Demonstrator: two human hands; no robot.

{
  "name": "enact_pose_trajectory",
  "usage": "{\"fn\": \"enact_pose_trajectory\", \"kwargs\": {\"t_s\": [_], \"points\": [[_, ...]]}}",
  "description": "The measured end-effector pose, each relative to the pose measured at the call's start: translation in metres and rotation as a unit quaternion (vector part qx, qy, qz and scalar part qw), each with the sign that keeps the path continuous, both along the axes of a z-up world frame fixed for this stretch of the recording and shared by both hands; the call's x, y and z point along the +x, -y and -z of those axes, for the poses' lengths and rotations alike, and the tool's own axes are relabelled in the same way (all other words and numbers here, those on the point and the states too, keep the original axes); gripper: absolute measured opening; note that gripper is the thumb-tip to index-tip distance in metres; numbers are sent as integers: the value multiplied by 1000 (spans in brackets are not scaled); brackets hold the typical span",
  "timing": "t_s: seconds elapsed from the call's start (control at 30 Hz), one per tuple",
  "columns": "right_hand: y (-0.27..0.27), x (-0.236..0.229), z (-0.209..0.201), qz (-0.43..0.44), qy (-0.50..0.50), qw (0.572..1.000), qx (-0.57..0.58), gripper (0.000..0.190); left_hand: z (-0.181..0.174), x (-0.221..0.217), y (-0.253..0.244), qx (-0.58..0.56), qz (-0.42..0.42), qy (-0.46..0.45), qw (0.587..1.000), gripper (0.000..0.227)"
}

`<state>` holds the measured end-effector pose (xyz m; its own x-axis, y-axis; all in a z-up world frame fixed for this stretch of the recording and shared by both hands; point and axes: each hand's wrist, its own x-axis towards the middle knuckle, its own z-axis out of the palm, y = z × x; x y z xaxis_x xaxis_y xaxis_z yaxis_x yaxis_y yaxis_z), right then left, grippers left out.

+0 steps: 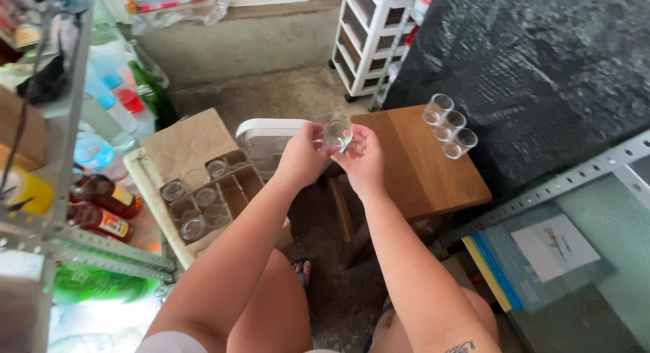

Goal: The person opens a cardboard box containing small clear glasses and removes them one by one, placing them on a nearby wooden stool. After emptying the box, the person closes it and places it on a metal shelf.

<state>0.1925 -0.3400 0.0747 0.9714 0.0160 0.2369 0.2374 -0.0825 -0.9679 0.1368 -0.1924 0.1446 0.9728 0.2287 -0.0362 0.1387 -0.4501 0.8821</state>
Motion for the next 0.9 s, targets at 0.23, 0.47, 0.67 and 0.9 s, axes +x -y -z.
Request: {"fn": "enact_pose_trajectory", "kwargs": {"t_s": [0.23, 0.47, 0.67, 0.9], "points": [[62, 29, 3, 93, 19, 995, -5, 57, 21, 61, 71, -56, 41, 2, 998, 54], [94, 79, 28, 169, -4, 986, 4, 58, 42, 116, 117, -54, 47, -14, 997, 53], [106, 115, 52, 205, -9, 979, 6, 53, 69, 157, 138, -65, 37, -21, 997, 54], [114, 136, 56, 217, -38, 975, 39, 47, 75, 184, 159, -64, 31, -14, 997, 51]]}}
